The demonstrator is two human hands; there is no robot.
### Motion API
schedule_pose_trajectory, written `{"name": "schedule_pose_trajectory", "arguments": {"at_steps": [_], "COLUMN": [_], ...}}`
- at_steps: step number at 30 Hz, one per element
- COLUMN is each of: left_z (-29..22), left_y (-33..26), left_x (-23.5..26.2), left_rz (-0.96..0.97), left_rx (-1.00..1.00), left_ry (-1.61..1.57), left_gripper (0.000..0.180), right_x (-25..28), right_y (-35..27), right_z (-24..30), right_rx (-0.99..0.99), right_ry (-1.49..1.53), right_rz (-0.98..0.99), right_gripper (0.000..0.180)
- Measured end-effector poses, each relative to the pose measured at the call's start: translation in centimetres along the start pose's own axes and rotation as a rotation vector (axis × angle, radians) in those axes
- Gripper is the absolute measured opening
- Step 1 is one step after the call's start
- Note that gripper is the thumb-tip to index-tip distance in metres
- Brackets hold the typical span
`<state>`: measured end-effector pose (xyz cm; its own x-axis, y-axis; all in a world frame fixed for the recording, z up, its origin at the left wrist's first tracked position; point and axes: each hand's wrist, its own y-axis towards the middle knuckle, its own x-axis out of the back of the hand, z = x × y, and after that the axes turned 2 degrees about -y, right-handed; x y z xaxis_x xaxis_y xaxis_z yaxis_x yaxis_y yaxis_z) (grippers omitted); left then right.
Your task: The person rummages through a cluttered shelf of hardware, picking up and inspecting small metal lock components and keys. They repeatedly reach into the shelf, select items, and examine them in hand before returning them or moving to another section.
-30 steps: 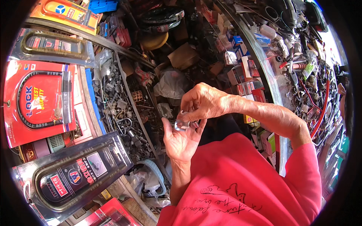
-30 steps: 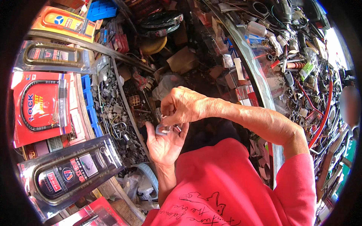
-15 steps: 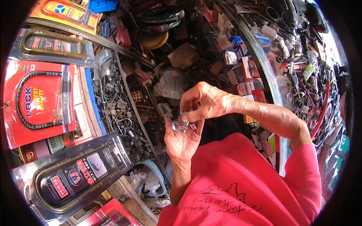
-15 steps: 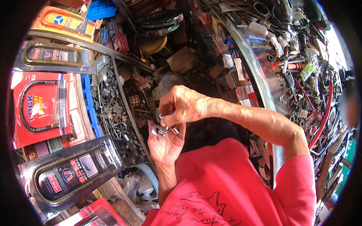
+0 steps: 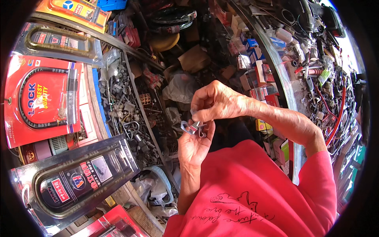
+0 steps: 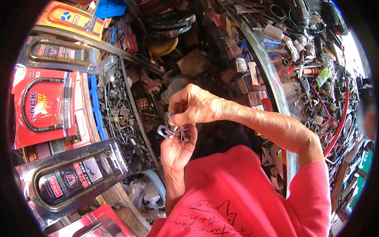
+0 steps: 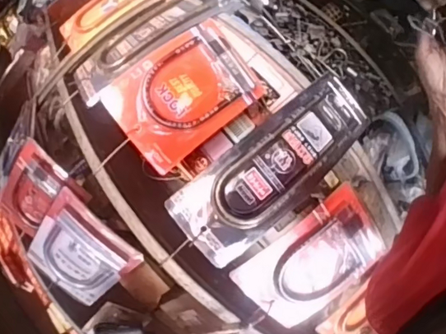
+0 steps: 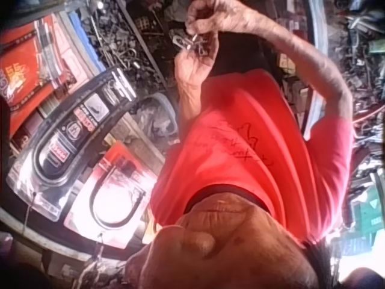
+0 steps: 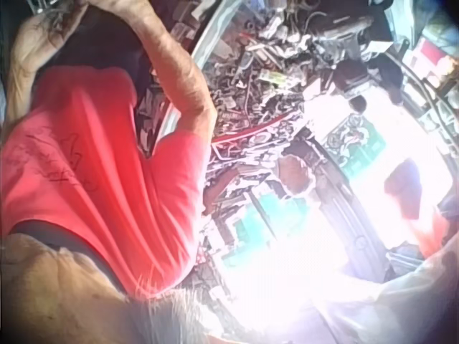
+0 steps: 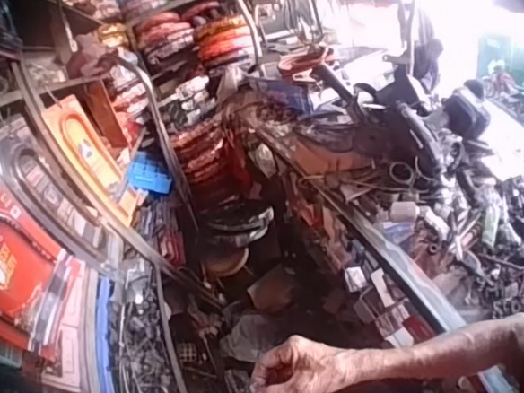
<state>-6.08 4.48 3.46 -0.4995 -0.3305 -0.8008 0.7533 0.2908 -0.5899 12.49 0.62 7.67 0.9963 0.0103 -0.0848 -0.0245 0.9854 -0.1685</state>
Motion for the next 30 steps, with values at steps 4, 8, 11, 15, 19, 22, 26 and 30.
{"name": "schedule_pose_trajectory", "arguments": {"at_steps": [4, 8, 11, 15, 19, 22, 26, 30], "left_z": [0.4, 0.4, 0.1, -0.6, 0.3, 0.8, 0.1, 0.6], "left_y": [0.0, 0.0, -0.1, 0.1, 0.0, 0.1, 0.0, -0.1], "left_x": [0.4, -0.1, -0.6, 0.9, 0.9, 0.2, 0.9, 0.0], "left_rz": [0.018, 0.019, -0.006, 0.114, 0.003, 0.007, 0.176, 0.236], "left_rx": [-0.026, -0.050, -0.018, 0.120, 0.008, -0.058, 0.086, 0.044], "left_ry": [0.034, 0.097, 0.078, 0.002, 0.045, 0.076, 0.091, 0.103], "left_gripper": [0.029, 0.027, 0.013, 0.012, 0.014, 0.016, 0.030, 0.055], "right_x": [-0.3, -0.2, -0.2, 0.2, -0.6, -1.3, -1.1, -1.3], "right_y": [-0.2, -0.2, 0.0, -0.1, -0.5, -1.0, -0.9, -0.9], "right_z": [0.0, 0.3, 0.0, 0.9, 0.1, 0.8, 0.7, -0.2], "right_rx": [0.033, -0.095, -0.052, -0.097, -0.006, -0.054, -0.162, -0.026], "right_ry": [-0.316, -0.033, 0.012, 0.079, -0.029, -0.156, 0.200, 0.023], "right_rz": [-0.029, -0.053, -0.061, -0.015, 0.090, 0.191, 0.257, 0.281], "right_gripper": [0.018, 0.015, 0.013, 0.015, 0.017, 0.019, 0.023, 0.018]}}
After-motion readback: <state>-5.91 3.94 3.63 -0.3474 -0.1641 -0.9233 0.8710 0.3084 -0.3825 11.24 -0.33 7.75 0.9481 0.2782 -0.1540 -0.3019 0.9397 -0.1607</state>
